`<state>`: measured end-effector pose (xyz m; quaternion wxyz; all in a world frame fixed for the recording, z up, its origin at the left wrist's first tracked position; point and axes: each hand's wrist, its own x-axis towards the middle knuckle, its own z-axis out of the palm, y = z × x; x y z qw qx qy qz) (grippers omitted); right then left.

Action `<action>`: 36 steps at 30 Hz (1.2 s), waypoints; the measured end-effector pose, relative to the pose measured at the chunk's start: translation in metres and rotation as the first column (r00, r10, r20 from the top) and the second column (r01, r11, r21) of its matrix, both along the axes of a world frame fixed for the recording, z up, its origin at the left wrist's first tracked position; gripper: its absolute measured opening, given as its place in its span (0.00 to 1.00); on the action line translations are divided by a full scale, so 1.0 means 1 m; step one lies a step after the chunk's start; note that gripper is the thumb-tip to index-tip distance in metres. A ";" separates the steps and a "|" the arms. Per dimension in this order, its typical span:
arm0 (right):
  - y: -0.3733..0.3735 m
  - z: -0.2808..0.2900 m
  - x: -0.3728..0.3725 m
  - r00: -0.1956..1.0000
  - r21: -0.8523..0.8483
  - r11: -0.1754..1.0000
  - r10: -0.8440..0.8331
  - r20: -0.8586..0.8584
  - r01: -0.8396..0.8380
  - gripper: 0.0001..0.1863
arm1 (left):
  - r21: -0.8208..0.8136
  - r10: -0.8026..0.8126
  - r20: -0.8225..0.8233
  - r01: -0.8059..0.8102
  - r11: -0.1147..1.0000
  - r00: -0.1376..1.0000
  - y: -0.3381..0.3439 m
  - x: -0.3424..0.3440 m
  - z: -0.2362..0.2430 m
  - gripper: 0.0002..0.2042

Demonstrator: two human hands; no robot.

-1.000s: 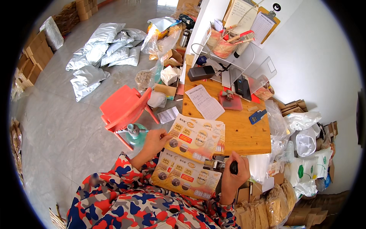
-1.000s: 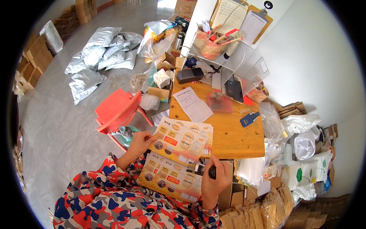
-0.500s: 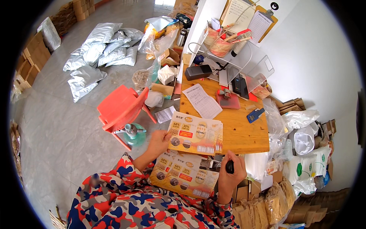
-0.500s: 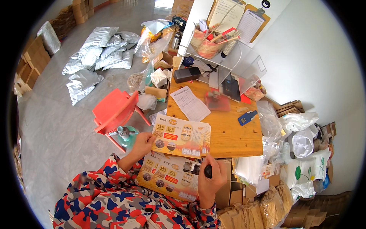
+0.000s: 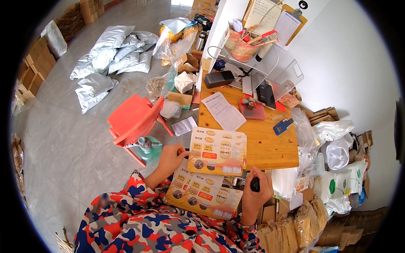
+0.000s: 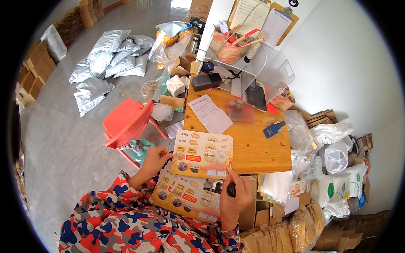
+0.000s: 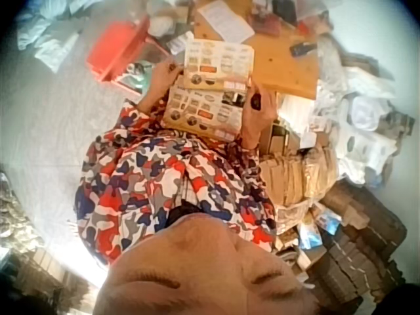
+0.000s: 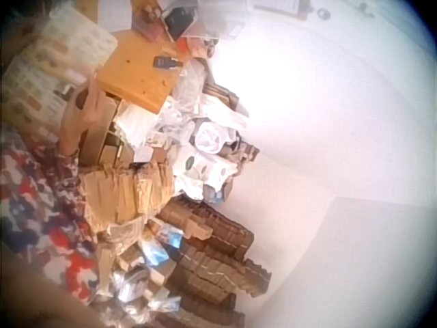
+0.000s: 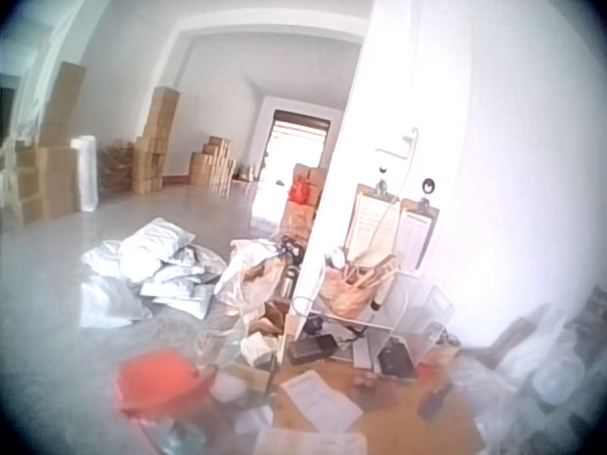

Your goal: The person repeatedly stamps a stack of printed documents using a handheld stamping tool at a wooden table. They align each sheet, press the stamp, and move to the next document in sequence.

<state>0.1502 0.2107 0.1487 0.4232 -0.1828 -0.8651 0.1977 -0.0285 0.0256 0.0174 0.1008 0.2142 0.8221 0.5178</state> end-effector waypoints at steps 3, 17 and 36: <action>-0.001 -0.001 0.000 1.000 -0.015 1.000 -0.006 0.018 0.006 0.13 | -0.056 0.025 0.063 -0.022 0.998 0.998 0.001 0.002 0.007 0.14; -0.003 -0.001 -0.001 1.000 -0.006 1.000 0.000 0.015 0.000 0.13 | -0.047 -0.077 0.310 0.096 0.994 0.948 -0.006 0.004 -0.007 0.10; 0.001 0.013 -0.001 0.999 -0.017 1.000 -0.022 -0.042 0.021 0.12 | 0.065 -0.371 0.390 0.376 0.924 0.843 -0.052 0.045 0.000 0.10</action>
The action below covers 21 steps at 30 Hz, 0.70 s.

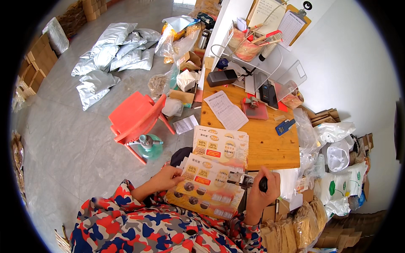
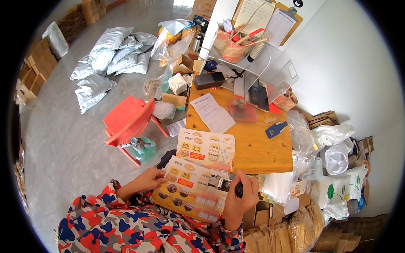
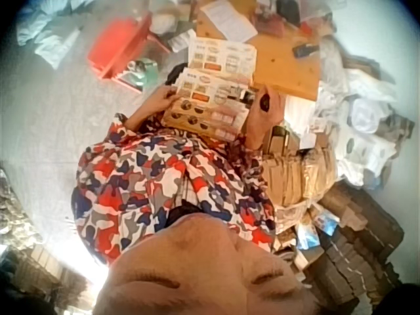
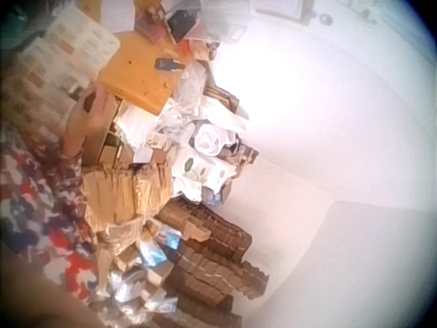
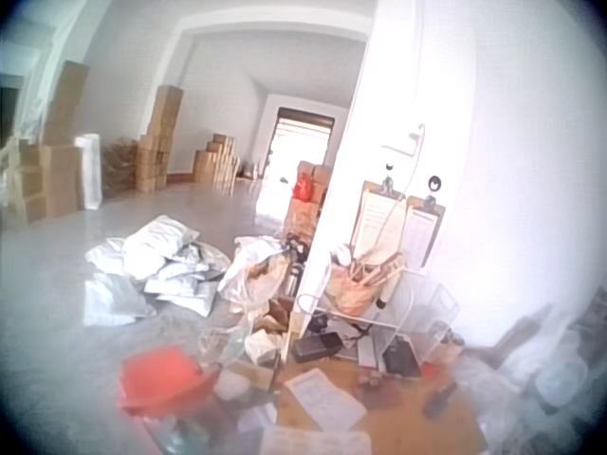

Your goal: The person repeatedly stamps a stack of printed documents using a handheld stamping tool at a wooden table. They align each sheet, press the stamp, and move to the next document in sequence.

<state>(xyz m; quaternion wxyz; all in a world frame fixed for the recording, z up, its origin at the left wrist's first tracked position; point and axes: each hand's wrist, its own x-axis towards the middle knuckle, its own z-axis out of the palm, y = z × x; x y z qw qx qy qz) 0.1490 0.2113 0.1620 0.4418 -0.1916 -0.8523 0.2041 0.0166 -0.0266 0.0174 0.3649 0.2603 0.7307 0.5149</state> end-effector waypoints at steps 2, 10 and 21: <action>0.002 0.002 -0.007 1.000 0.023 1.000 0.020 0.008 -0.020 0.12 | -0.182 -0.175 -0.043 0.164 0.969 0.984 -0.010 0.010 0.002 0.11; 0.015 -0.014 -0.086 0.991 0.227 0.965 0.135 0.008 -0.133 0.14 | -0.267 -0.090 -0.289 0.010 0.964 0.953 0.006 -0.033 0.031 0.15; 0.019 -0.070 -0.148 0.976 0.262 0.941 0.199 0.088 -0.216 0.15 | -0.024 0.187 -0.251 -0.200 0.980 0.950 0.056 -0.045 -0.002 0.15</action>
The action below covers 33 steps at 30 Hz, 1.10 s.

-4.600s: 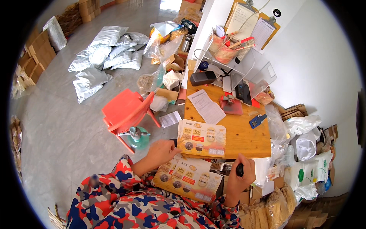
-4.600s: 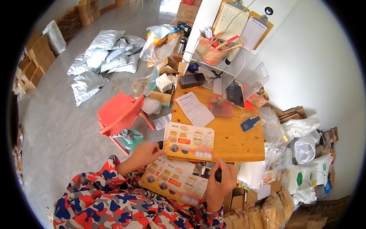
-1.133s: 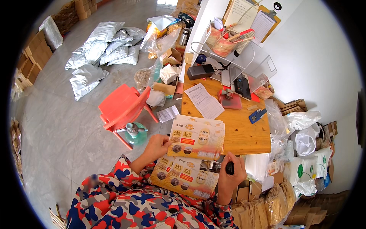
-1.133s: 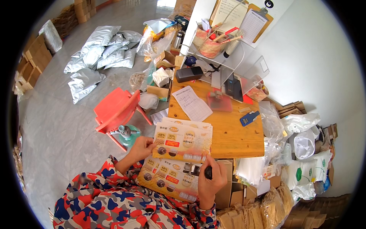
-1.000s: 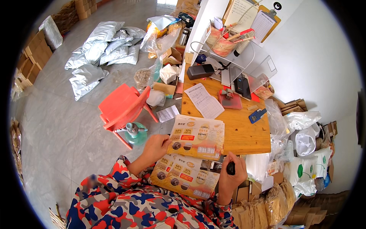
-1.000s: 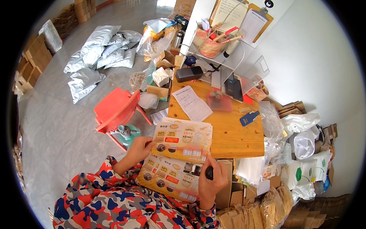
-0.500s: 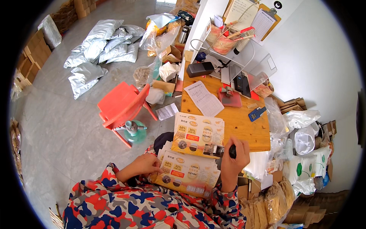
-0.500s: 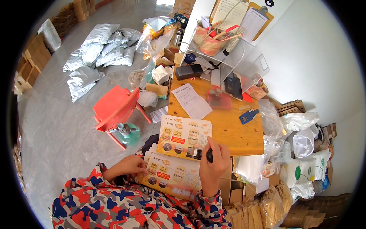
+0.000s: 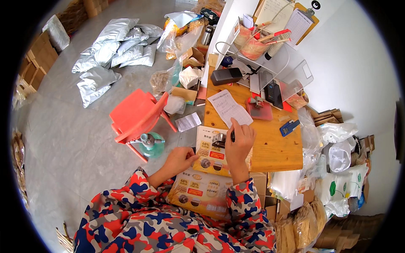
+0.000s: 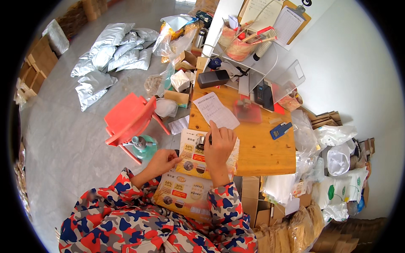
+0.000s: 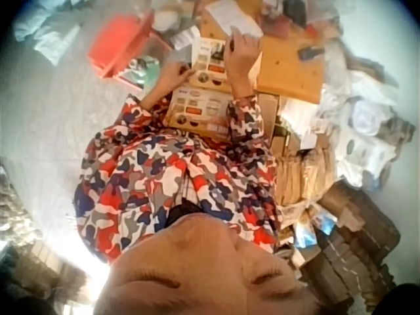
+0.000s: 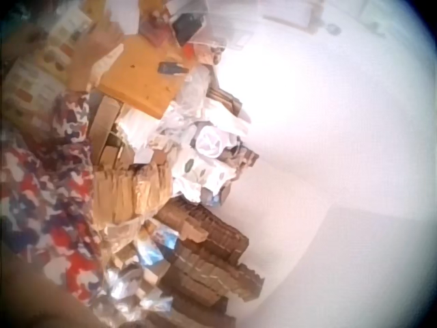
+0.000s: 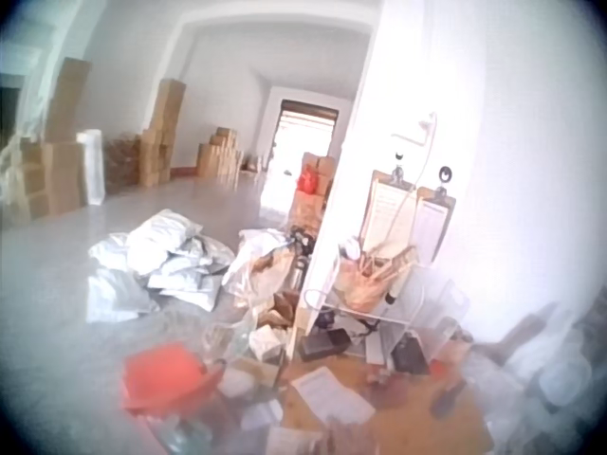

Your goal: The person repeatedly stamps a stack of printed documents using a handheld stamping tool at a wooden table. They align each sheet, press the stamp, and move to the next document in sequence.

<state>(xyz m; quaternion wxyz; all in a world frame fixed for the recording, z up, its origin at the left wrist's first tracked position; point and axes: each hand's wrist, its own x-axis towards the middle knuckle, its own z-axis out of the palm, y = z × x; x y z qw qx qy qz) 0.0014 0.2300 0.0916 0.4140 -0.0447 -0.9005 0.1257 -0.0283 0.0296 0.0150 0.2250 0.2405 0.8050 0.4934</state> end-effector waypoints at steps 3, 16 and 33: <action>-0.005 -0.021 0.003 0.999 -0.084 0.996 0.004 -0.040 -0.008 0.17 | -0.016 0.022 0.102 -0.021 1.000 0.995 0.004 0.000 0.002 0.15; -0.001 0.079 0.024 0.960 -0.094 0.990 -0.122 -0.253 0.101 0.14 | 0.088 0.082 0.232 -0.105 0.990 0.969 0.004 0.002 -0.011 0.14; 0.019 0.053 0.011 0.991 -0.092 0.995 0.014 -0.135 -0.027 0.14 | -0.025 -0.026 0.256 0.034 0.999 0.966 -0.058 0.071 -0.028 0.10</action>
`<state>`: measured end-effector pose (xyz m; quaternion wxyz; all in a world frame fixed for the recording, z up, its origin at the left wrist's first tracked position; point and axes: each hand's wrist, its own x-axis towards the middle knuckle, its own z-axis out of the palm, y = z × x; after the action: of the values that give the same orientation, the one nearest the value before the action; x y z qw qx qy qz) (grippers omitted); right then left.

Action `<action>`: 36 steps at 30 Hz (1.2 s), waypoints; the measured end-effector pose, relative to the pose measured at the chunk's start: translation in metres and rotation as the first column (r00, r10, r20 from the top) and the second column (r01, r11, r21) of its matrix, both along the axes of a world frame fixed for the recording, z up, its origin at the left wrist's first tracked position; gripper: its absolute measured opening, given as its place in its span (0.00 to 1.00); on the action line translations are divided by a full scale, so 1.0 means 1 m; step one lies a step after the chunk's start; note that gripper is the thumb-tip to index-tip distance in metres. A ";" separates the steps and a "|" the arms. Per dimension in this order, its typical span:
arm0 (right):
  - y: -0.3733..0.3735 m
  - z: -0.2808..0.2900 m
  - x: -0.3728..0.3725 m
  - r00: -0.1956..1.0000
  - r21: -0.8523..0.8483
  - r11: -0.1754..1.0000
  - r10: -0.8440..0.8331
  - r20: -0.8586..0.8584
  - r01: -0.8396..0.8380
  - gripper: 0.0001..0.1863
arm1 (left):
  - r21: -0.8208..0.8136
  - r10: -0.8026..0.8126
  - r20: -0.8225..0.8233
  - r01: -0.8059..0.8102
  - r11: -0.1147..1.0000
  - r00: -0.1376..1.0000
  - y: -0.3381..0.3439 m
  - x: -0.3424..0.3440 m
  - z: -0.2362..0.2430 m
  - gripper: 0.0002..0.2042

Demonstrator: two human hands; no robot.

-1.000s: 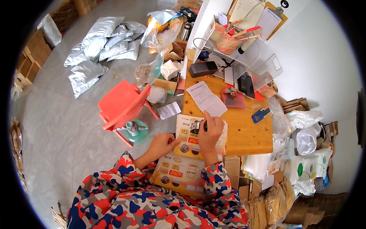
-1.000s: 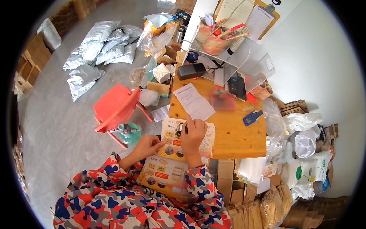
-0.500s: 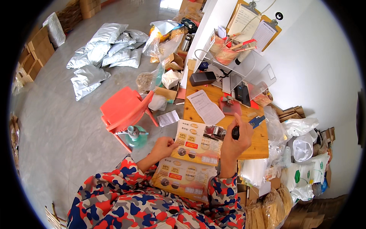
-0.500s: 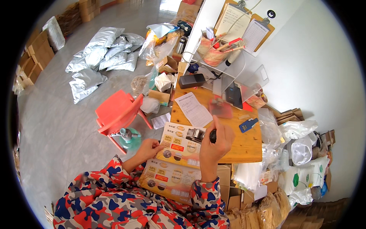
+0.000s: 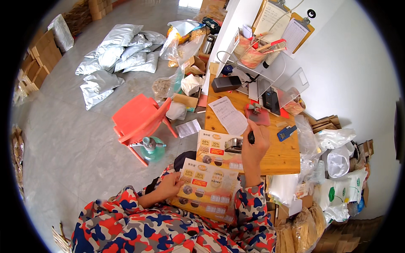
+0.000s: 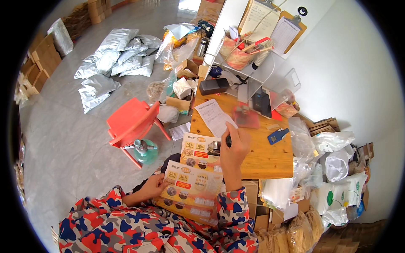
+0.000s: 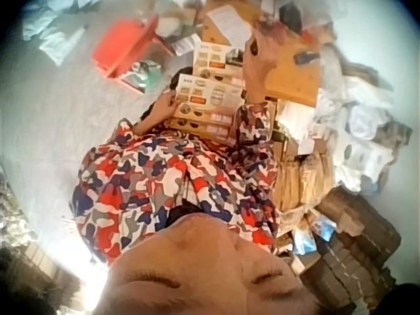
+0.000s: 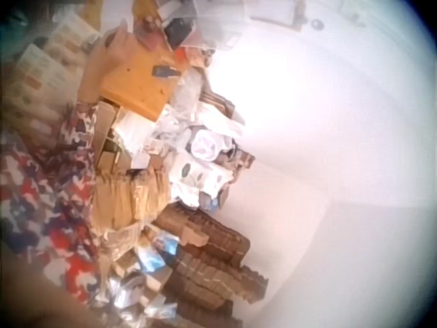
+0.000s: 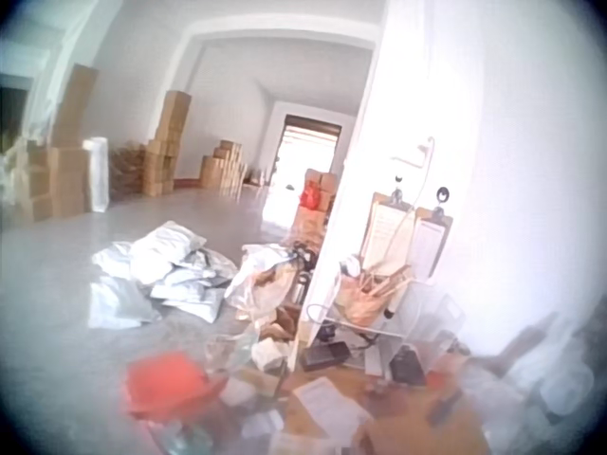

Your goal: The person repeatedly stamps a stack of printed documents using a handheld stamping tool at a wooden table. They align each sheet, press the stamp, and move to the next document in sequence.

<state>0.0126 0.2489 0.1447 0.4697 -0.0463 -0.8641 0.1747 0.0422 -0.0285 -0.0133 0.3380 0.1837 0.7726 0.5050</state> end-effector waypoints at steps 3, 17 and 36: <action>0.003 -0.018 -0.018 0.997 0.008 0.998 0.063 0.050 -0.063 0.13 | -0.095 -0.123 0.001 0.122 0.988 0.992 -0.011 0.022 0.025 0.11; -0.013 -0.079 -0.029 0.999 -0.032 0.999 0.043 0.017 -0.042 0.13 | -0.057 0.061 -0.242 -0.076 0.995 0.968 0.057 -0.082 0.041 0.20; -0.012 0.035 0.048 0.982 -0.085 0.983 -0.168 -0.084 0.160 0.10 | 0.029 0.106 -0.396 -0.103 0.994 0.912 0.061 -0.072 0.031 0.08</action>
<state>0.0603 0.2372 0.1795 0.5193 -0.1277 -0.8275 0.1710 -0.0301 0.0321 0.0174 0.1462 0.2422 0.8319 0.4774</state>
